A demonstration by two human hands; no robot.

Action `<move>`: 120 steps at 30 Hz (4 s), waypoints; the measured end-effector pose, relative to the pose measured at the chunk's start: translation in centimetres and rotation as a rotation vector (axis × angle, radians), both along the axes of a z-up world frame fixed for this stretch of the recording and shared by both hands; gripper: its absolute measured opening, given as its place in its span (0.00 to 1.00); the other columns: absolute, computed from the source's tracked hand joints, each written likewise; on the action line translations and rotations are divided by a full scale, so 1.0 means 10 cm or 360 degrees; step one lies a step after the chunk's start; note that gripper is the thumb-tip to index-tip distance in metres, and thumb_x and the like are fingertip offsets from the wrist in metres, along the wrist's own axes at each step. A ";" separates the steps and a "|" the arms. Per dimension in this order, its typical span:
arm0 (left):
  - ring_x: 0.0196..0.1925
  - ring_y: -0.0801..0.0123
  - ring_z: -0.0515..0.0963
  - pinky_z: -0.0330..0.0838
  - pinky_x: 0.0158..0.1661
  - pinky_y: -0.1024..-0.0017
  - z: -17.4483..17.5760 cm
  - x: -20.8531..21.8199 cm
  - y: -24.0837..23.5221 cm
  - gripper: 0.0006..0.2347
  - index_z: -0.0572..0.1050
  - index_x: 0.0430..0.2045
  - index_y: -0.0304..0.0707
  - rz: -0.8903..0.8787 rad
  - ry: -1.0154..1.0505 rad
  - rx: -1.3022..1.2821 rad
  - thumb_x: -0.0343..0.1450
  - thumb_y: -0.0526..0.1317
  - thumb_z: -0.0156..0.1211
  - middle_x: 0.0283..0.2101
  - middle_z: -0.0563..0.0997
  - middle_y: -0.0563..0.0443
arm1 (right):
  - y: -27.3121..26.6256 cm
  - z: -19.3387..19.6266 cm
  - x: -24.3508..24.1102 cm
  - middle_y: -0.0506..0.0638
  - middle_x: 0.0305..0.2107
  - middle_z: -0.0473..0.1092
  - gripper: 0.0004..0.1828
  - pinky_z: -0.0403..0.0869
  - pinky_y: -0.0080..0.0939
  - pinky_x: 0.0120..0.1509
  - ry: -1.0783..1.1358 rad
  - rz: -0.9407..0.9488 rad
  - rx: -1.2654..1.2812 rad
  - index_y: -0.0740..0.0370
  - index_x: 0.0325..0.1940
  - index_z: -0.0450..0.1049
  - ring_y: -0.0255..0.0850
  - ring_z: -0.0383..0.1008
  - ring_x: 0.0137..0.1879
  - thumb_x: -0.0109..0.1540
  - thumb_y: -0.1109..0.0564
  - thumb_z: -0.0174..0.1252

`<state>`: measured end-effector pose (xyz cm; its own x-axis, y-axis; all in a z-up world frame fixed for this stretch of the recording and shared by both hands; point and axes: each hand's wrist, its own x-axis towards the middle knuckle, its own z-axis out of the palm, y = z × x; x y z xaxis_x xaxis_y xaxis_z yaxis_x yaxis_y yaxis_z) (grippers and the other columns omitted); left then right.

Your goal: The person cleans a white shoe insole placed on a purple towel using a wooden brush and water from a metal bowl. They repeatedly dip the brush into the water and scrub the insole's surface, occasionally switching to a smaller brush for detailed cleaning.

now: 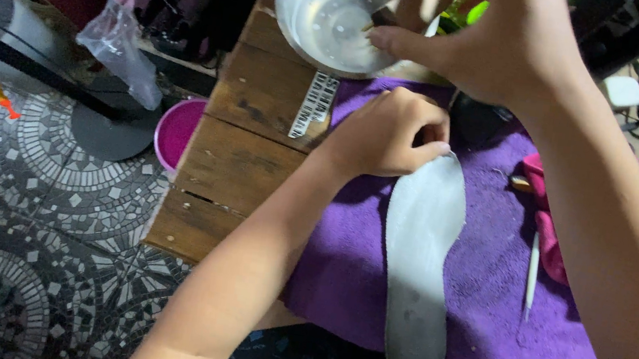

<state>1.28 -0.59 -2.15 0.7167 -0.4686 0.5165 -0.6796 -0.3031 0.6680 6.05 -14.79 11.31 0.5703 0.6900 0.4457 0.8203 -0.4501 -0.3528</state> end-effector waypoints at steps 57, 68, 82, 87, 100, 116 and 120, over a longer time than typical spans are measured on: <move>0.33 0.64 0.89 0.77 0.36 0.63 -0.05 0.03 0.00 0.06 0.87 0.26 0.46 0.0017 0.0249 0.0159 0.68 0.45 0.69 0.30 0.90 0.56 | -0.03 -0.17 -0.11 0.40 0.31 0.75 0.26 0.87 0.28 0.36 0.1070 -0.0836 0.0800 0.56 0.46 0.88 0.26 0.75 0.29 0.67 0.30 0.71; 0.31 0.69 0.90 0.77 0.34 0.66 0.00 0.01 -0.01 0.08 0.89 0.28 0.47 0.0022 0.0288 0.0227 0.66 0.47 0.69 0.29 0.91 0.56 | -1.07 -0.51 -0.99 0.70 0.67 0.75 0.28 0.88 0.58 0.58 0.1521 0.0098 0.1463 0.64 0.51 0.81 0.63 0.83 0.66 0.69 0.36 0.75; 0.33 0.62 0.89 0.74 0.36 0.61 0.32 -0.17 0.01 0.07 0.82 0.34 0.45 0.0007 0.0281 0.0296 0.75 0.46 0.66 0.33 0.91 0.54 | -1.20 -0.83 -1.45 0.65 0.68 0.72 0.47 0.73 0.64 0.71 0.0110 0.0240 -0.0105 0.54 0.76 0.74 0.62 0.76 0.69 0.60 0.29 0.75; 0.29 0.69 0.86 0.75 0.32 0.66 0.28 -0.17 0.02 0.08 0.86 0.37 0.46 0.0013 0.0336 0.0351 0.72 0.47 0.71 0.28 0.89 0.55 | -1.22 -0.76 -1.51 0.62 0.66 0.71 0.47 0.65 0.67 0.73 0.0005 0.0155 -0.0214 0.49 0.78 0.73 0.59 0.72 0.68 0.60 0.28 0.74; 0.28 0.60 0.88 0.74 0.31 0.58 0.17 -0.13 -0.03 0.05 0.85 0.33 0.46 0.0105 0.0145 0.0354 0.74 0.43 0.64 0.27 0.89 0.54 | -1.12 -0.94 -1.56 0.54 0.50 0.75 0.49 0.58 0.70 0.71 -0.0029 0.0389 -0.0082 0.50 0.69 0.78 0.49 0.75 0.54 0.60 0.13 0.54; 0.25 0.76 0.69 0.61 0.30 0.71 0.33 -0.24 -0.05 0.06 0.78 0.36 0.38 -0.0200 0.0352 -0.0019 0.81 0.39 0.59 0.23 0.77 0.58 | -1.22 -0.83 -1.52 0.56 0.54 0.75 0.40 0.56 0.74 0.80 -0.0134 0.0150 0.0010 0.45 0.62 0.82 0.55 0.73 0.57 0.52 0.25 0.74; 0.23 0.80 0.57 0.49 0.26 0.72 0.36 -0.29 -0.07 0.08 0.74 0.43 0.43 -0.0226 0.0650 -0.0133 0.84 0.45 0.51 0.22 0.62 0.63 | -1.30 -0.84 -1.56 0.64 0.51 0.77 0.49 0.64 0.73 0.75 -0.0103 0.0070 0.0410 0.61 0.54 0.84 0.58 0.72 0.56 0.53 0.17 0.55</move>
<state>-1.58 -1.33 1.44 0.8015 -0.5457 0.2446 -0.3858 -0.1593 0.9087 -9.51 -27.75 2.91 0.5069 0.5729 0.6441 0.8617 -0.3156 -0.3974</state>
